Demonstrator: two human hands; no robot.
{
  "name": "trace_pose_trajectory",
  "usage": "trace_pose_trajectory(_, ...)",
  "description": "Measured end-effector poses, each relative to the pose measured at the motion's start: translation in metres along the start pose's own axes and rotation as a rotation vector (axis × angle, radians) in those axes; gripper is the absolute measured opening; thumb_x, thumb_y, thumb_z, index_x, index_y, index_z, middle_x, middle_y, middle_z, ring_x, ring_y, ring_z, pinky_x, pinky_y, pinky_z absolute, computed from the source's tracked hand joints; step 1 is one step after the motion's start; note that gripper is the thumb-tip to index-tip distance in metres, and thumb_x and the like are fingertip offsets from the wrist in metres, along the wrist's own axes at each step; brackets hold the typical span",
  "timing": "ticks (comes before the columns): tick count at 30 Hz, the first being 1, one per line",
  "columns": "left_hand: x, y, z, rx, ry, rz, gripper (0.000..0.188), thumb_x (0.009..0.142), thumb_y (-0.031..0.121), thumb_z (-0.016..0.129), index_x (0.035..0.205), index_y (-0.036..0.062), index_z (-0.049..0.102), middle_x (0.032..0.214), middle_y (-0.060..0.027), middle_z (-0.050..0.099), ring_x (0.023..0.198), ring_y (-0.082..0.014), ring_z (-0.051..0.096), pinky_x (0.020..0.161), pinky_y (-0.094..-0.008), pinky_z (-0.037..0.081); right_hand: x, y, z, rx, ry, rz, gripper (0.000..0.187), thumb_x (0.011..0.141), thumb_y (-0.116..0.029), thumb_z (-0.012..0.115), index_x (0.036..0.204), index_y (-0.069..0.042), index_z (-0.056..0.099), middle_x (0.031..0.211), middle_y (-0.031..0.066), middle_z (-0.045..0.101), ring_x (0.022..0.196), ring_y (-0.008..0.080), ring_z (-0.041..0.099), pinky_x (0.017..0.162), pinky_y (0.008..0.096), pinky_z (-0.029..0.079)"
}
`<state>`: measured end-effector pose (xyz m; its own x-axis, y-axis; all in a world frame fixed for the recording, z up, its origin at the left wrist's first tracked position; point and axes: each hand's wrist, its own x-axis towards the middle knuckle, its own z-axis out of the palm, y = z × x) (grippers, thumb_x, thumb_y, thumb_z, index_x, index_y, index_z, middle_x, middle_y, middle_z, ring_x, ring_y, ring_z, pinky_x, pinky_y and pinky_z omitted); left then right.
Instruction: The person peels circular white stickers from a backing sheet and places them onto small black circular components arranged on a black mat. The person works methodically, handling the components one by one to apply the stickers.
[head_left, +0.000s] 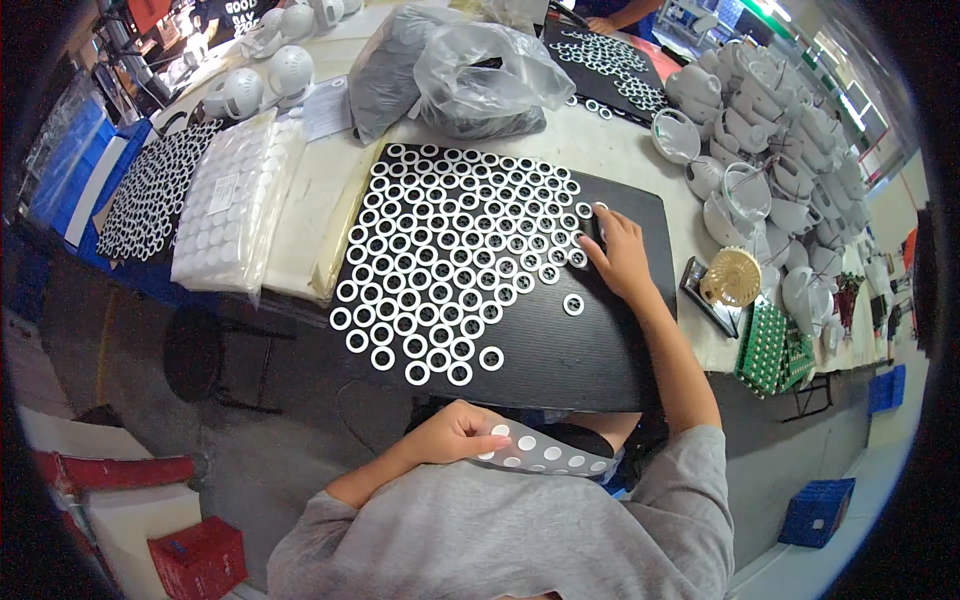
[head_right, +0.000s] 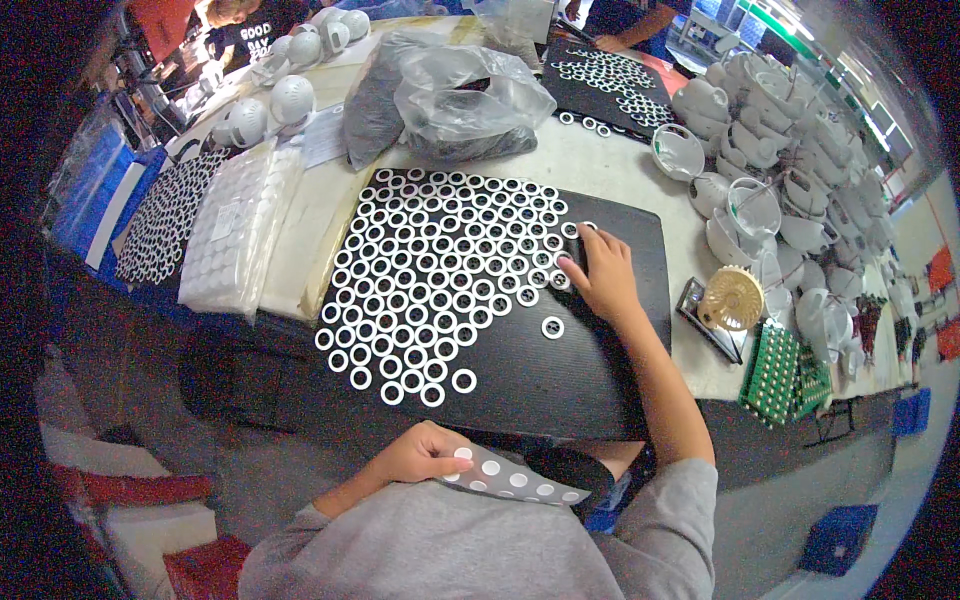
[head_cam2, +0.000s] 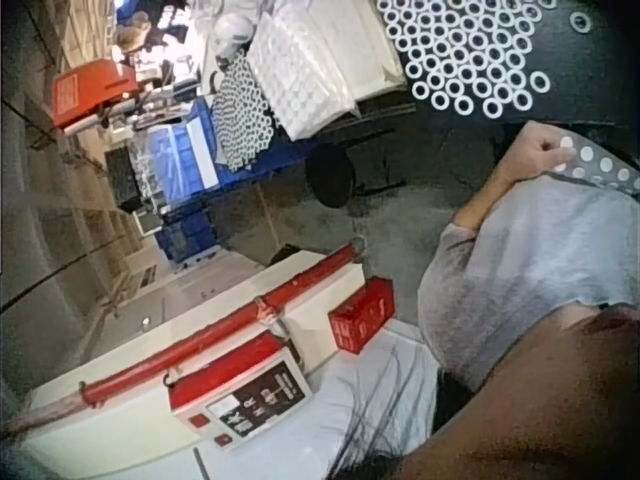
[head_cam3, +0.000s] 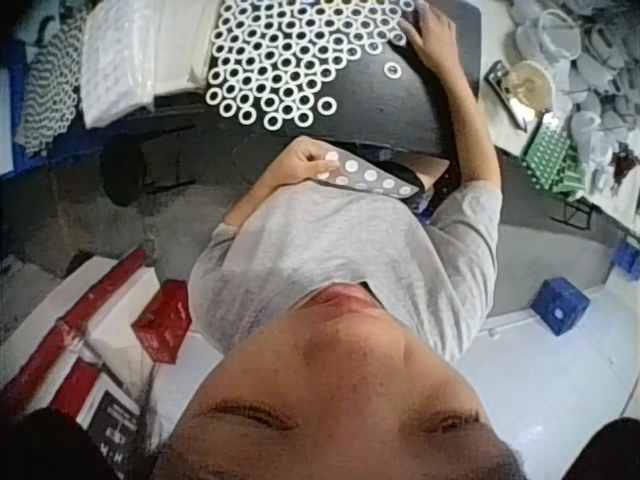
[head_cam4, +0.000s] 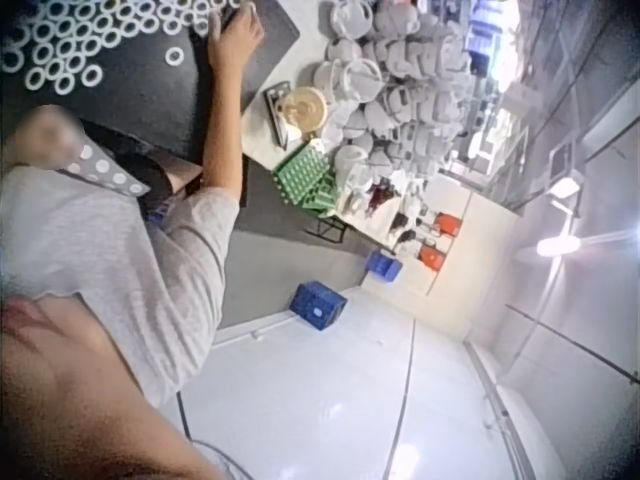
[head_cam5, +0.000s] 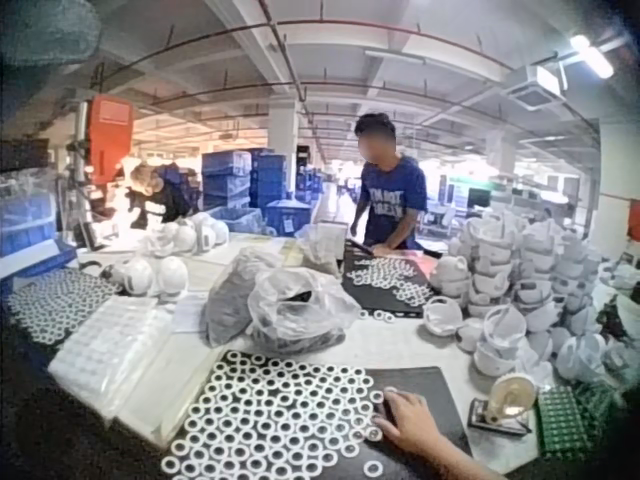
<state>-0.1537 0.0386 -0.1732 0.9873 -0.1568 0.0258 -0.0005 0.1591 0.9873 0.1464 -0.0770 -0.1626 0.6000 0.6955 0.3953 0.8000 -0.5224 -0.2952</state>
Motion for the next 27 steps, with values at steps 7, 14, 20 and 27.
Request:
trace_pose_trajectory(7, 0.000, -0.006, -0.001, 0.014, -0.018, -0.016, 0.027, 0.081, 0.013, 0.057, 0.061, -0.0038, 0.047, 0.058, 0.0002, 0.048, 0.053, -0.0039, 0.038, 0.047, -0.0211, 0.031, 0.001, -0.004, 0.002, 0.036, -0.046, -0.003, 0.054, 0.077, -0.037, 0.053, 0.117, -0.004, 0.041, 0.115, 0.0203, 0.046, 0.109, 0.0339, 0.040, 0.093, 0.0398, 0.027)
trace_pose_trajectory(14, 0.001, -0.001, 0.000, 0.009, -0.017, -0.018, 0.024, 0.080, 0.013, 0.057, 0.065, -0.0041, 0.052, 0.060, -0.0003, 0.050, 0.054, -0.0036, 0.039, 0.048, -0.0206, 0.032, 0.005, 0.000, 0.005, 0.133, -0.037, 0.006, 0.055, 0.079, -0.036, 0.051, 0.120, -0.003, 0.037, 0.119, 0.0186, 0.044, 0.109, 0.0291, 0.042, 0.094, 0.0396, 0.026)
trace_pose_trajectory(20, 0.001, -0.002, -0.002, 0.003, -0.029, -0.031, 0.022, 0.080, 0.013, 0.057, 0.067, -0.0042, 0.053, 0.061, -0.0002, 0.052, 0.055, -0.0036, 0.040, 0.049, -0.0204, 0.033, 0.030, 0.015, 0.011, 0.170, -0.058, 0.089, 0.056, 0.081, -0.038, 0.047, 0.120, 0.000, 0.036, 0.118, 0.0190, 0.045, 0.107, 0.0279, 0.045, 0.094, 0.0397, 0.024)
trace_pose_trajectory(27, -0.002, -0.004, -0.002, 0.014, 0.016, -0.036, 0.024, 0.080, 0.013, 0.057, 0.065, -0.0043, 0.052, 0.061, -0.0002, 0.051, 0.055, -0.0035, 0.040, 0.049, -0.0205, 0.033, 0.053, 0.024, 0.023, 0.205, -0.078, 0.067, 0.057, 0.082, -0.040, 0.045, 0.122, 0.000, 0.033, 0.113, 0.0196, 0.049, 0.106, 0.0287, 0.046, 0.094, 0.0403, 0.024)
